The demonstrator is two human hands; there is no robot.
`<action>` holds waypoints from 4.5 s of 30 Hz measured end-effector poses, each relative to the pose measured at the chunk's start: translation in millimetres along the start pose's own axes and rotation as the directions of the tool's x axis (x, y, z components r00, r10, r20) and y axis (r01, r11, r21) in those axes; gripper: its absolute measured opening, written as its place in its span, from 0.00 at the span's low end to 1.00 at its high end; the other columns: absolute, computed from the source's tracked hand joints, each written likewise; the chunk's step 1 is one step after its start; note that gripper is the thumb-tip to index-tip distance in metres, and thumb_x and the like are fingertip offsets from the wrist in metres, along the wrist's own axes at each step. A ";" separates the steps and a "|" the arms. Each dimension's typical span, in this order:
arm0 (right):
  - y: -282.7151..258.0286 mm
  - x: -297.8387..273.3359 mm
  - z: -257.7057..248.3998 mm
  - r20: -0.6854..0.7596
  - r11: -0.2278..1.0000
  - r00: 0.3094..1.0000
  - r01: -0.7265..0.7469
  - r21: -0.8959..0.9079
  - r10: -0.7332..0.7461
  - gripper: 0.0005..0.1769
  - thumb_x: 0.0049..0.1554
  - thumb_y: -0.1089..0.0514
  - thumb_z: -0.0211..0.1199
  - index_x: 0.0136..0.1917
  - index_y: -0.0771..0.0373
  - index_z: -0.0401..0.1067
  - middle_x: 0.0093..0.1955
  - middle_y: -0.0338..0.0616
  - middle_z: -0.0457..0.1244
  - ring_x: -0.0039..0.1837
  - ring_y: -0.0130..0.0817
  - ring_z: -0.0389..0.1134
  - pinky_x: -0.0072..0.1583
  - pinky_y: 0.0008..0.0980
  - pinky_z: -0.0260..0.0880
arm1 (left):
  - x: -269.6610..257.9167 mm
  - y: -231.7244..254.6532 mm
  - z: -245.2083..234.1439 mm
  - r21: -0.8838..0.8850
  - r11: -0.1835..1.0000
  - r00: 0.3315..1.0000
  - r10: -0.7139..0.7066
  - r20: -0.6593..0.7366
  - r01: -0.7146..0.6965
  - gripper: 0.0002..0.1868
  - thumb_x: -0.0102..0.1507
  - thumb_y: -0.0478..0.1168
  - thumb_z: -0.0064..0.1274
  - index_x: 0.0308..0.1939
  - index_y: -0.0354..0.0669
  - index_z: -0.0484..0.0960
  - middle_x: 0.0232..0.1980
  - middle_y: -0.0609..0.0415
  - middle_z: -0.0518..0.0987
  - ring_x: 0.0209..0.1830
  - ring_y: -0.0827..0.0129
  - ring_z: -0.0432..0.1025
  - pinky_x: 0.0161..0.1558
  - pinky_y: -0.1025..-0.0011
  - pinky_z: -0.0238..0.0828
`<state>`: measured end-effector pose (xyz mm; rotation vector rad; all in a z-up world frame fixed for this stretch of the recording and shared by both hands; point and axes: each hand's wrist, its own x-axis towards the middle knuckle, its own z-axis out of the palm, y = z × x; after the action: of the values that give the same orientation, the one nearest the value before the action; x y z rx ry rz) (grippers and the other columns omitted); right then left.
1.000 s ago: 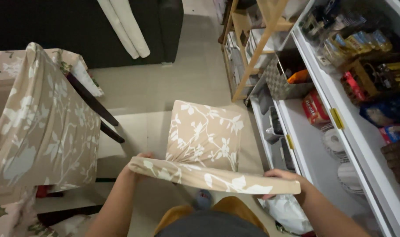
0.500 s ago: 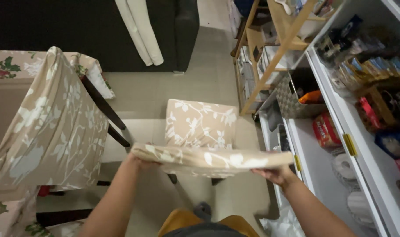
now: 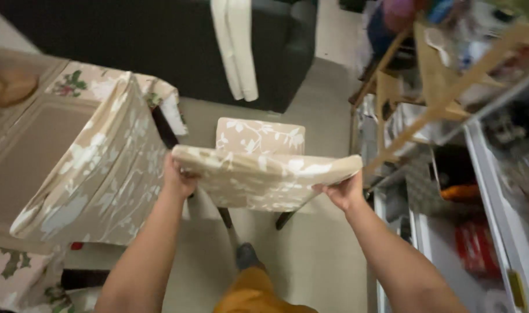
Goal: Set up a dining table by arranging placemats, putting on chair covers, and placing a paper towel holder and a remote control on the table.
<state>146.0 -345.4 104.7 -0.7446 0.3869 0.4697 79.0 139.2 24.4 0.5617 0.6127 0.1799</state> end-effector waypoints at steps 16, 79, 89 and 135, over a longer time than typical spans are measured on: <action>-55.4 231.8 83.5 0.004 0.987 1.000 -0.018 -0.161 0.019 0.66 0.50 0.11 0.44 0.82 0.62 0.45 0.83 0.57 0.47 0.79 0.62 0.51 0.71 0.72 0.51 | 94.2 32.4 101.4 0.410 0.745 0.811 0.585 -0.021 -0.526 0.14 0.64 0.48 0.64 0.40 0.44 0.80 0.33 0.62 0.73 0.31 0.74 0.64 0.33 0.72 0.60; 55.1 829.9 595.0 0.340 0.570 0.686 -0.132 -0.811 0.643 0.26 0.58 0.46 0.64 0.64 0.48 0.57 0.63 0.46 0.59 0.61 0.53 0.64 0.54 0.68 0.68 | 317.5 172.2 228.8 0.959 0.282 -0.168 0.947 -0.275 0.018 0.15 0.72 0.44 0.42 0.41 0.34 0.75 0.38 0.38 0.77 0.40 0.43 0.72 0.46 0.52 0.67; 149.2 903.4 686.7 0.445 0.586 0.546 -0.108 -0.803 0.710 0.27 0.61 0.47 0.63 0.68 0.43 0.54 0.67 0.47 0.59 0.65 0.56 0.63 0.56 0.67 0.65 | 364.0 210.0 237.2 0.911 0.413 -0.228 0.886 -0.404 -0.006 0.15 0.71 0.46 0.41 0.41 0.37 0.75 0.35 0.40 0.78 0.38 0.46 0.75 0.43 0.54 0.70; 556.3 951.0 1083.7 0.358 0.352 0.114 0.074 -0.933 0.927 0.27 0.66 0.47 0.52 0.74 0.44 0.48 0.72 0.50 0.53 0.70 0.58 0.59 0.60 0.73 0.65 | 573.0 480.4 171.5 0.816 0.563 -0.544 0.729 -0.416 0.131 0.11 0.67 0.43 0.49 0.40 0.37 0.78 0.38 0.43 0.78 0.36 0.49 0.74 0.39 0.59 0.71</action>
<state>819.4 1044.9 61.3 -1.0530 -0.9134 1.8621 644.5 648.6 120.4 1.2387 2.3597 1.6056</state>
